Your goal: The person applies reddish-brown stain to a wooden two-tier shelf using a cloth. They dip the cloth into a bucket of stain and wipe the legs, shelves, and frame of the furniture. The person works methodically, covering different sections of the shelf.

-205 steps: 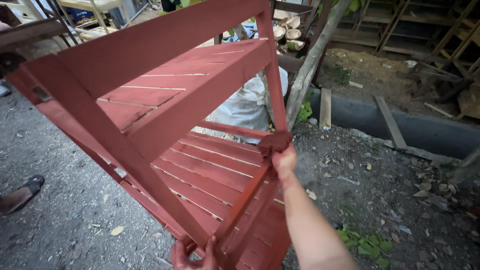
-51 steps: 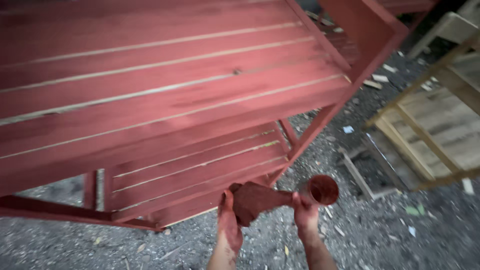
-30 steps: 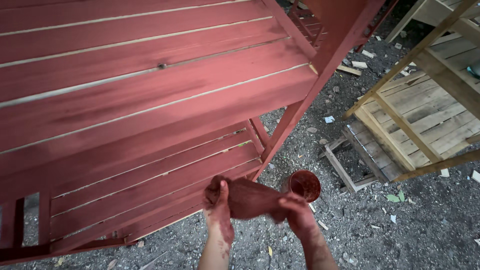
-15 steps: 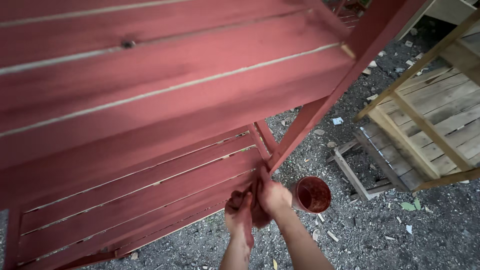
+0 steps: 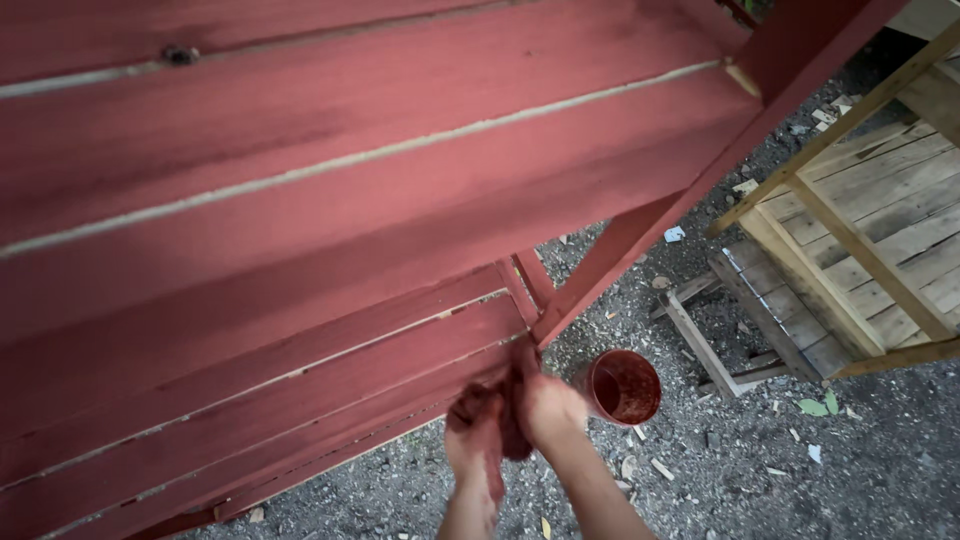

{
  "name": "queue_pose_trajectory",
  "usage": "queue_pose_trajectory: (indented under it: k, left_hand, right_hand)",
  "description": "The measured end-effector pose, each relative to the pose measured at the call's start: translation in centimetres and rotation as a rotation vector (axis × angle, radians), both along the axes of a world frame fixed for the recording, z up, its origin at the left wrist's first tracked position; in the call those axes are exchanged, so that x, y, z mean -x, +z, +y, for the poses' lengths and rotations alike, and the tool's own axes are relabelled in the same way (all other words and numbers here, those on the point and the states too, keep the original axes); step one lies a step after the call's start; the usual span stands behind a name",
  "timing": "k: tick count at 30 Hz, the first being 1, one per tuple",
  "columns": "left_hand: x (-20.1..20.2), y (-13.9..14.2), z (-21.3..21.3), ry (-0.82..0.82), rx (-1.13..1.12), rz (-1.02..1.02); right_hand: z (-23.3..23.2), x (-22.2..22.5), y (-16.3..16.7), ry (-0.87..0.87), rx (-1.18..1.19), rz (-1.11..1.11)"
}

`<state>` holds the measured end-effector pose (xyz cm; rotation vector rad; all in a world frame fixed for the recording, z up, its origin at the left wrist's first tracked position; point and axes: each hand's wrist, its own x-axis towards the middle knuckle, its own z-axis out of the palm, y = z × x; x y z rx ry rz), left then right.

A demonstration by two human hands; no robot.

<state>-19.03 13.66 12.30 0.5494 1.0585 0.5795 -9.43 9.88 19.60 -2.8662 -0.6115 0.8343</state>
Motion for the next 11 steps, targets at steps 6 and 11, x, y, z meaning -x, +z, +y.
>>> queue_pose_trajectory:
  k: [6, 11]
  left_hand:
    - [-0.7, 0.2, 0.2, 0.022, -0.038, -0.031]
    - [-0.4, -1.9, -0.7, -0.082, -0.130, -0.002]
  right_hand:
    - [1.1, -1.2, -1.0, 0.018, -0.023, -0.042]
    - [-2.0, -0.4, -2.0, -0.097, -0.122, 0.050]
